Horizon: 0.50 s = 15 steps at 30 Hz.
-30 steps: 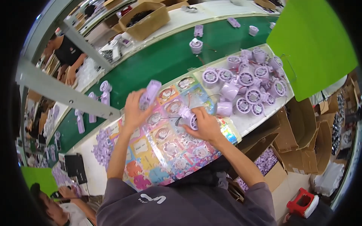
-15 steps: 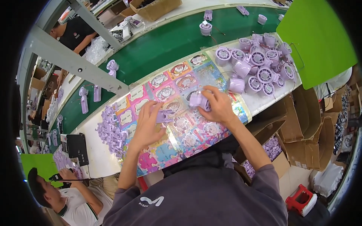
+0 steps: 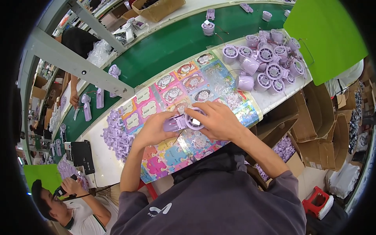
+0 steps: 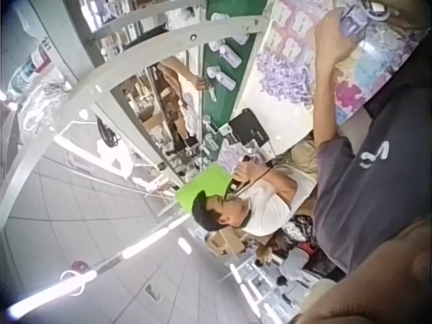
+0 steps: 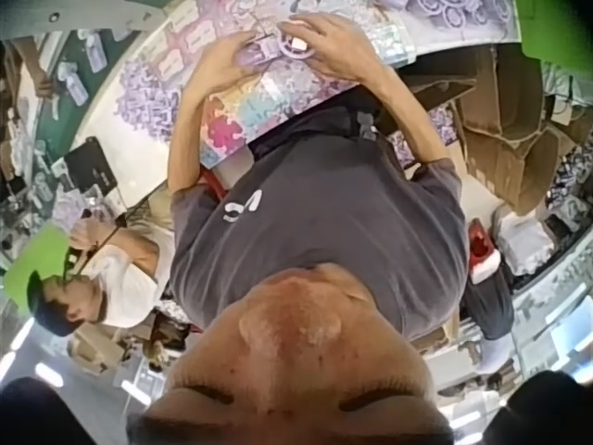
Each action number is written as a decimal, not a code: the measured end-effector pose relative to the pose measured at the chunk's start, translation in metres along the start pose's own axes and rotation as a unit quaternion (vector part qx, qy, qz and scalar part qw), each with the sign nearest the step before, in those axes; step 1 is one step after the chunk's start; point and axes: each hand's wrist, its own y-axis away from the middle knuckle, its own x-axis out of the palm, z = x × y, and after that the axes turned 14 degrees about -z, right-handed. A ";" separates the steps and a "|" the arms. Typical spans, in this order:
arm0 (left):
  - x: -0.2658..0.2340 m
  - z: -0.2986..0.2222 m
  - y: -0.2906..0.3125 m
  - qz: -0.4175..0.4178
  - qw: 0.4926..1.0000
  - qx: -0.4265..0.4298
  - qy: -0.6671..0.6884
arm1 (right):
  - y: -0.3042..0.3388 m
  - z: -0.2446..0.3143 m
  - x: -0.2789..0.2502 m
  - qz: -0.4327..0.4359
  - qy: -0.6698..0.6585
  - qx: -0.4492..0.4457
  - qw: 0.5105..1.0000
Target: The person assembles small purple plastic hand fans by hand at an industrial assembly line, combining plastic housings, fan blades, and internal components.
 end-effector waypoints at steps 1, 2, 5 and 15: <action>-0.001 -0.002 0.000 0.017 1.000 -0.017 0.002 | -0.001 0.001 -0.001 0.012 0.006 0.008 1.000; -0.002 -0.002 0.002 0.020 1.000 -0.018 0.001 | -0.001 0.003 -0.001 0.024 0.012 0.017 1.000; -0.003 -0.002 0.005 -0.011 0.998 -0.038 0.050 | -0.007 0.004 -0.004 0.001 0.022 0.003 1.000; 0.008 -0.002 0.004 -0.081 0.983 -0.091 0.136 | -0.014 0.011 0.001 -0.036 0.073 -0.036 0.996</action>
